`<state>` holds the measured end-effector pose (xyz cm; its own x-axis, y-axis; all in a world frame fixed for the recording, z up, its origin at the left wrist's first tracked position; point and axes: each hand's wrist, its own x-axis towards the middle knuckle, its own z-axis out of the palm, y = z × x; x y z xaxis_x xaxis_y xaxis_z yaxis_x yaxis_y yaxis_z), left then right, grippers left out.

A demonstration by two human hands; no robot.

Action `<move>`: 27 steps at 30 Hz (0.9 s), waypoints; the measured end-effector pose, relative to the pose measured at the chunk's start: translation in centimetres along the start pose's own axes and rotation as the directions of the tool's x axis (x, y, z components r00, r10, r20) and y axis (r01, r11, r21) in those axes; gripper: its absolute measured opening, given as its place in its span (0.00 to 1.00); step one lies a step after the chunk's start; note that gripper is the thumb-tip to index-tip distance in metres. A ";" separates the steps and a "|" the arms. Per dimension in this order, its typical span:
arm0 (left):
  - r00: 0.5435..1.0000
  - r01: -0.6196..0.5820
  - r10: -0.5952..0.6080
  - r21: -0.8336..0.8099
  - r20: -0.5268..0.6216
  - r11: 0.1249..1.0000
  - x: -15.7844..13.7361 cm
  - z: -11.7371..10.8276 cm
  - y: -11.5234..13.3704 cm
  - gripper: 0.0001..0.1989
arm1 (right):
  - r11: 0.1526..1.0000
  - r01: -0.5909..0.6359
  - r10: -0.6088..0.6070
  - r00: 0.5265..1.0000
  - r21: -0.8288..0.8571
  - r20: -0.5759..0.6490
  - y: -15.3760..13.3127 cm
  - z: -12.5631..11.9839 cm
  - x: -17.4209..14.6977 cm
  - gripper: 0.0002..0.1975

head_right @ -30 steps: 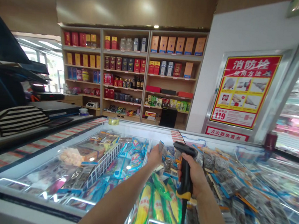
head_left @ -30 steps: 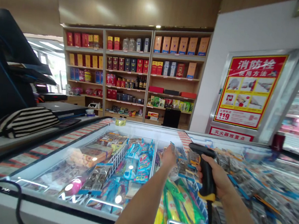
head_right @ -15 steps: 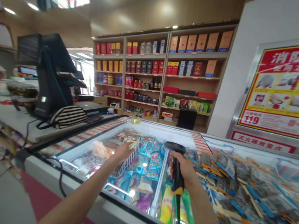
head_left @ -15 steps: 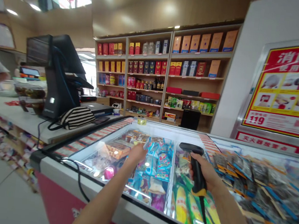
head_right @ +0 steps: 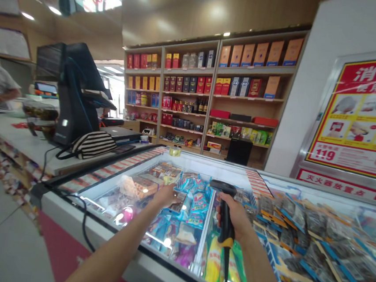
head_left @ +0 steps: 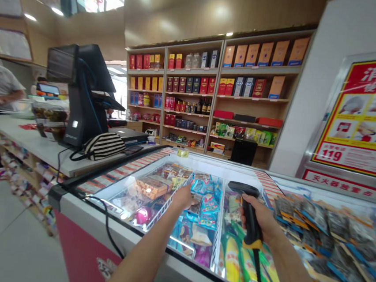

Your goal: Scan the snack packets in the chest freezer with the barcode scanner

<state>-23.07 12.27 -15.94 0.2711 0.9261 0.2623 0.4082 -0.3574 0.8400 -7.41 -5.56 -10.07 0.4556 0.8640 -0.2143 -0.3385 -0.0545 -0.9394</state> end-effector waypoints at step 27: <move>0.961 0.048 -0.235 -0.743 -0.148 0.667 3.4 6.8 1.4 0.11 | 0.996 -0.084 0.084 0.994 0.000 0.063 1.8 0.6 -2.3 0.10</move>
<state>-15.66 14.08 -17.10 0.0355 0.9915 0.1250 -0.3627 -0.1038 0.9261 -9.55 -7.37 -11.06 0.3726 0.8863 -0.2752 -0.3758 -0.1271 -0.9180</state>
